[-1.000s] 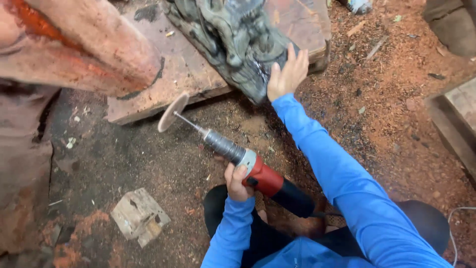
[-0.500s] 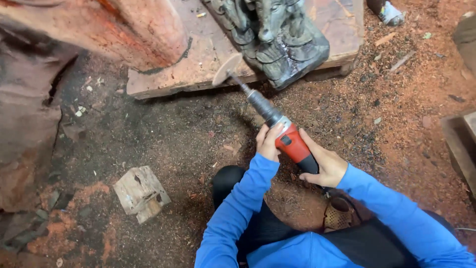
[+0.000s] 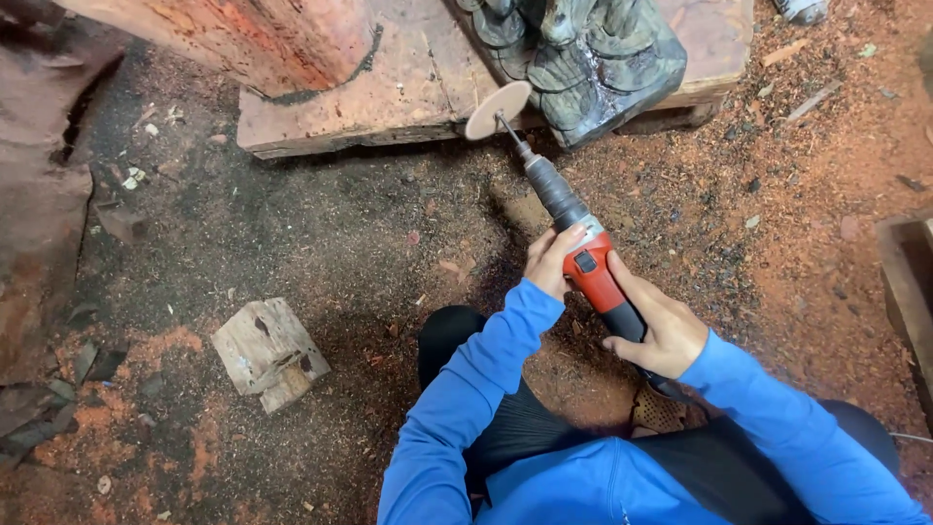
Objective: Using a handheld rotary tool with a sanding attachment to smooth the surface of a carved wooden statue.
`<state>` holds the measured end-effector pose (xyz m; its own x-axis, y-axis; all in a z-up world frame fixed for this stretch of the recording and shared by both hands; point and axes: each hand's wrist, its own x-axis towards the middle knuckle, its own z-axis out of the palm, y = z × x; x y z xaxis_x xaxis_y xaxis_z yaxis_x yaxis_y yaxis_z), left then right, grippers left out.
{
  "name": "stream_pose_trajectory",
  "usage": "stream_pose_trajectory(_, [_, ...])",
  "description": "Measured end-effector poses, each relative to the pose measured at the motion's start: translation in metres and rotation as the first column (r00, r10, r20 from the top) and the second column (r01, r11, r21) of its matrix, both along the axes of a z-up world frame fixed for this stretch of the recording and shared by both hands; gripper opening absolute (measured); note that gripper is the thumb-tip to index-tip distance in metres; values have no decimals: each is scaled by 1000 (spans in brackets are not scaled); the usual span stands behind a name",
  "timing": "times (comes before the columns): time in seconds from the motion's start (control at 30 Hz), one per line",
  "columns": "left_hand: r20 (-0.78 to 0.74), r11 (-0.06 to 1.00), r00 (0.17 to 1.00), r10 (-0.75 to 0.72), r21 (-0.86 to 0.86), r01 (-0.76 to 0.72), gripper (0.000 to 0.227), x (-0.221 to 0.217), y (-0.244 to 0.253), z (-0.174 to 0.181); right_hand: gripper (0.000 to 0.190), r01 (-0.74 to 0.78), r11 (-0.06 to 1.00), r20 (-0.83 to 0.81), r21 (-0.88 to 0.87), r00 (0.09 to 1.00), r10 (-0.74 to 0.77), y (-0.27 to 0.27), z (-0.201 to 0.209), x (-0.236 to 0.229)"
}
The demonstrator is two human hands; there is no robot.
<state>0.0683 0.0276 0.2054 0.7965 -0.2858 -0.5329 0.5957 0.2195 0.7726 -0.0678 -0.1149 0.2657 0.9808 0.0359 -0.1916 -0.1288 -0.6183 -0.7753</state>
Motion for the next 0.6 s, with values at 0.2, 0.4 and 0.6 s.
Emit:
stream_pose_trajectory(0.2, [-17,998,998,62,32,-62,88,3,-9,-2,120,-2,1000,19,1,1000,2,-1,0,10])
stream_pose_trajectory(0.4, [3,1000,1000,11,1,-11,85,-10,-12,-4,122,-13,1000,-3,-7,1000,13,-9,2,-5])
stream_pose_trajectory(0.6, [21,1000,1000,-4,-23,5,71,-6,-11,-11,123,-50,999,-5,-9,999,50,-16,-6,-5])
